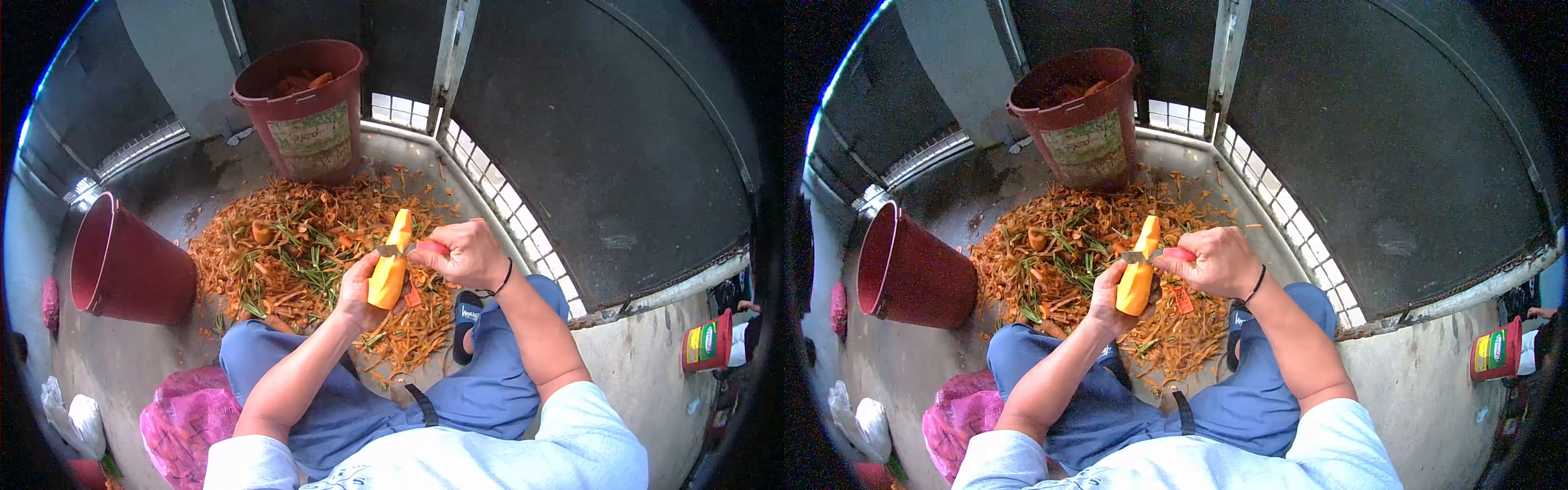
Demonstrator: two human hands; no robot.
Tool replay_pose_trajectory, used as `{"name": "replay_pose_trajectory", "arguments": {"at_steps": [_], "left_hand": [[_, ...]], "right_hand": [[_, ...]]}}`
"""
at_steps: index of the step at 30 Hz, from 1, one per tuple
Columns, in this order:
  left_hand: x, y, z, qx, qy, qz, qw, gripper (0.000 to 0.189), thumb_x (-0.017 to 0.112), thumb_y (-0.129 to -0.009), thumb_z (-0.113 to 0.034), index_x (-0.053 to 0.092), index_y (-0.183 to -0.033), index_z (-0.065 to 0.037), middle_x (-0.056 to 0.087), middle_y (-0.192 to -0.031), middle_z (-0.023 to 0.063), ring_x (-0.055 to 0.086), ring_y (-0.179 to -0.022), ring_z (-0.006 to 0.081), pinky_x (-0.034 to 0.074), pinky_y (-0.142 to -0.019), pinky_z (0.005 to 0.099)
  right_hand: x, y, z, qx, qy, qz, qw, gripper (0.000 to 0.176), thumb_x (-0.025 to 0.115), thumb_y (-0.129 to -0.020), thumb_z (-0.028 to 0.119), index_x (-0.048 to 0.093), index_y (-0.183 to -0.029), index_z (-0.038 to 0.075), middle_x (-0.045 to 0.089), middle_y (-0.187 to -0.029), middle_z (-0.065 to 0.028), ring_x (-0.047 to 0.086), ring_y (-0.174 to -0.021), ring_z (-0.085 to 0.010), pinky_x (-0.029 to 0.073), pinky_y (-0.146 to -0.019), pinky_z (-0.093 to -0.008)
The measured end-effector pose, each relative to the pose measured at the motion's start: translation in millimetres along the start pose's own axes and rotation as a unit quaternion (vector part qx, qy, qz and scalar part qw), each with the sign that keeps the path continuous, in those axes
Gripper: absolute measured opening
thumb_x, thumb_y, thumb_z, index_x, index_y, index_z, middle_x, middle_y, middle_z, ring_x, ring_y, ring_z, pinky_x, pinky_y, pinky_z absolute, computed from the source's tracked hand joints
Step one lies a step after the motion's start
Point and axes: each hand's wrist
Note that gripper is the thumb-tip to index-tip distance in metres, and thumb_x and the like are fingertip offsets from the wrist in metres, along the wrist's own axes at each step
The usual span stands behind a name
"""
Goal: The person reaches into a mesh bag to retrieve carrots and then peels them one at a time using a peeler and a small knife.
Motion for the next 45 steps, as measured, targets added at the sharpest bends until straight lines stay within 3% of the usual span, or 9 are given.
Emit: {"name": "replay_pose_trajectory", "arguments": {"at_steps": [15,18,26,28,32,36,41,43,45], "left_hand": [[2.6,-0.1,-2.2,-0.005,0.003,-0.031,0.999,0.042,0.044,-0.101,-0.05,0.062,-0.113,-0.013,0.064,-0.085,0.0079,0.065,-0.071,0.0261,0.043,-0.046,0.0346],[-4.8,0.0,-2.5,-0.01,0.026,0.069,0.997,0.042,0.042,-0.105,-0.045,0.062,-0.114,-0.009,0.069,-0.089,0.0085,0.067,-0.071,0.0217,0.052,-0.054,0.0396],[0.3,-2.5,2.5,0.023,0.047,0.011,0.999,0.038,0.042,-0.106,-0.043,0.061,-0.118,-0.012,0.069,-0.094,0.005,0.066,-0.074,0.0215,0.054,-0.061,0.0392],[6.5,-2.0,4.6,0.06,0.049,-0.054,0.996,0.048,0.036,-0.104,-0.051,0.06,-0.121,-0.013,0.065,-0.095,0.0041,0.06,-0.069,0.0186,0.045,-0.054,0.0327],[17.5,-8.8,11.5,0.126,-0.003,-0.089,0.988,0.046,0.032,-0.107,-0.046,0.058,-0.125,-0.014,0.067,-0.1,0.0026,0.065,-0.077,0.0182,0.052,-0.059,0.0351],[-16.6,-21.0,15.3,0.151,-0.009,-0.062,0.987,0.039,0.041,-0.106,-0.041,0.058,-0.127,-0.013,0.068,-0.101,0.0031,0.068,-0.084,0.0187,0.055,-0.061,0.0345],[-7.7,-9.7,9.3,0.142,0.001,-0.03,0.989,0.037,0.048,-0.102,-0.03,0.057,-0.131,-0.009,0.069,-0.109,0.0067,0.068,-0.09,0.0185,0.057,-0.068,0.0335],[-3.7,-10.2,11.7,0.192,-0.043,-0.064,0.978,0.044,0.049,-0.1,-0.029,0.053,-0.137,-0.005,0.067,-0.118,0.009,0.067,-0.098,0.0185,0.056,-0.081,0.0332],[-4.1,-8.4,11.2,0.197,-0.044,-0.053,0.978,0.046,0.047,-0.101,-0.026,0.051,-0.14,-0.002,0.066,-0.12,0.0096,0.066,-0.101,0.0187,0.054,-0.087,0.0326]], "right_hand": [[-2.5,0.4,0.6,0.035,0.012,0.011,0.999,0.049,0.076,-0.085,0.048,0.062,-0.062,0.007,0.062,-0.061,-0.0138,0.063,-0.056,-0.0338,0.048,-0.052,-0.0435],[-6.9,-0.9,2.0,0.057,0.02,0.012,0.998,0.048,0.076,-0.085,0.047,0.062,-0.063,0.007,0.062,-0.061,-0.0144,0.063,-0.057,-0.0338,0.048,-0.052,-0.043],[1.5,3.1,4.0,-0.001,-0.048,0.044,0.998,0.054,0.078,-0.082,0.053,0.059,-0.066,0.005,0.06,-0.063,-0.0124,0.059,-0.054,-0.0316,0.046,-0.053,-0.0415],[12.0,3.2,14.0,0.008,-0.045,0.056,0.997,0.056,0.087,-0.072,0.052,0.064,-0.081,0.002,0.062,-0.07,-0.0143,0.061,-0.06,-0.0289,0.047,-0.057,-0.0372],[44.8,4.7,31.9,0.163,-0.08,0.019,0.983,0.063,0.089,-0.068,0.053,0.062,-0.091,0.001,0.063,-0.073,-0.0134,0.065,-0.066,-0.0262,0.051,-0.063,-0.0357],[46.0,1.6,18.8,0.246,-0.244,-0.006,0.938,0.043,0.087,-0.077,0.035,0.061,-0.082,0.002,0.057,-0.069,-0.0004,0.052,-0.066,-0.008,0.046,-0.06,-0.0287],[31.8,-3.9,-28.4,0.25,-0.077,-0.046,0.964,0.044,0.083,-0.081,0.042,0.07,-0.093,0.002,0.068,-0.076,-0.0152,0.068,-0.069,-0.0242,0.053,-0.066,-0.0389],[28.8,-6.9,-30.8,0.153,0.011,-0.109,0.982,0.053,0.078,-0.081,0.054,0.071,-0.092,0.003,0.07,-0.08,-0.0175,0.07,-0.075,-0.0326,0.053,-0.068,-0.0424],[17.0,-8.2,-17.4,0.138,-0.019,-0.035,0.99,0.055,0.075,-0.082,0.058,0.07,-0.089,0.004,0.069,-0.079,-0.0171,0.069,-0.077,-0.0338,0.053,-0.068,-0.0434]]}}
Point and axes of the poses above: each hand's wrist, its own y-axis away from the middle knuckle, its own x-axis out of the palm, z = x × y
